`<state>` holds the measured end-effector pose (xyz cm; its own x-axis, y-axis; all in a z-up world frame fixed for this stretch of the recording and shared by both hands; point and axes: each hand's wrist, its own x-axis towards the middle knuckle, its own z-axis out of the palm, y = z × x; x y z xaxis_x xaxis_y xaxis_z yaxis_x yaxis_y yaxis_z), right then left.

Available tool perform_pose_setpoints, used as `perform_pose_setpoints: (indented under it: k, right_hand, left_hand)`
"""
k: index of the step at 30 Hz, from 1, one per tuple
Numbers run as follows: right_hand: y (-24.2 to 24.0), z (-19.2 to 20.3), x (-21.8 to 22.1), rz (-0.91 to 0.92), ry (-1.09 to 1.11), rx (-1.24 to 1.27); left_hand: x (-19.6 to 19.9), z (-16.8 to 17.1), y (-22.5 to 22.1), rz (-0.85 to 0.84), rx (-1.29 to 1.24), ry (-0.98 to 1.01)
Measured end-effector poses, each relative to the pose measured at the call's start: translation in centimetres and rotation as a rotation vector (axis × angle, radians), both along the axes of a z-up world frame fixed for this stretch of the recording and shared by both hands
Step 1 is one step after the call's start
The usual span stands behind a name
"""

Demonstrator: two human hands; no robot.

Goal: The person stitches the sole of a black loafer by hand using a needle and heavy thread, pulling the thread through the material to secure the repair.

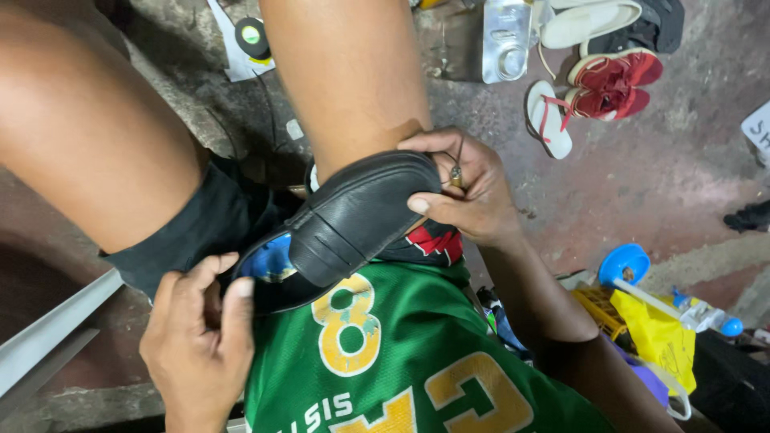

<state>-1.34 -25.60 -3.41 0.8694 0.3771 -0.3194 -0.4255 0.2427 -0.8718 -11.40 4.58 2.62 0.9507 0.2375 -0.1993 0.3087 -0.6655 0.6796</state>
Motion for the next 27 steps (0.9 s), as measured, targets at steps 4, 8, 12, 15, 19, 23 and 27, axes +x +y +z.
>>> perform_pose_setpoints:
  k: [4, 8, 12, 15, 19, 23, 27]
  right_hand:
    - [0.0, -0.6, -0.4, -0.035, 0.046, 0.072]
    - [-0.1, -1.5, -0.4, -0.062, 0.028, 0.116]
    - [-0.1, -2.3, 0.0, -0.082, 0.050, 0.147]
    - [-0.4, -2.2, 0.2, -0.081, 0.066, 0.135]
    - [-0.8, -1.7, 0.4, -0.087, 0.099, 0.150]
    - [-0.9, -1.7, 0.6, -0.073, 0.058, 0.099]
    - [-0.6, -1.6, 0.5, -0.070, 0.048, 0.085]
  left_hand:
    - [-1.9, -1.2, 1.1, 0.012, 0.079, -0.006]
    - [-9.3, -5.0, 7.6, 0.547, -0.434, 0.082]
    - [-16.5, -9.1, 15.6, 0.811, -0.685, 0.089]
    - [-19.1, -10.2, 14.5, 0.896, -0.654, 0.238]
    - [-13.3, -6.1, 10.3, 0.588, 0.045, 0.357]
    - [-7.0, -1.0, 5.1, 0.272, 0.280, -0.149]
    - [-2.4, 1.6, -1.9, -0.163, 0.270, -0.195]
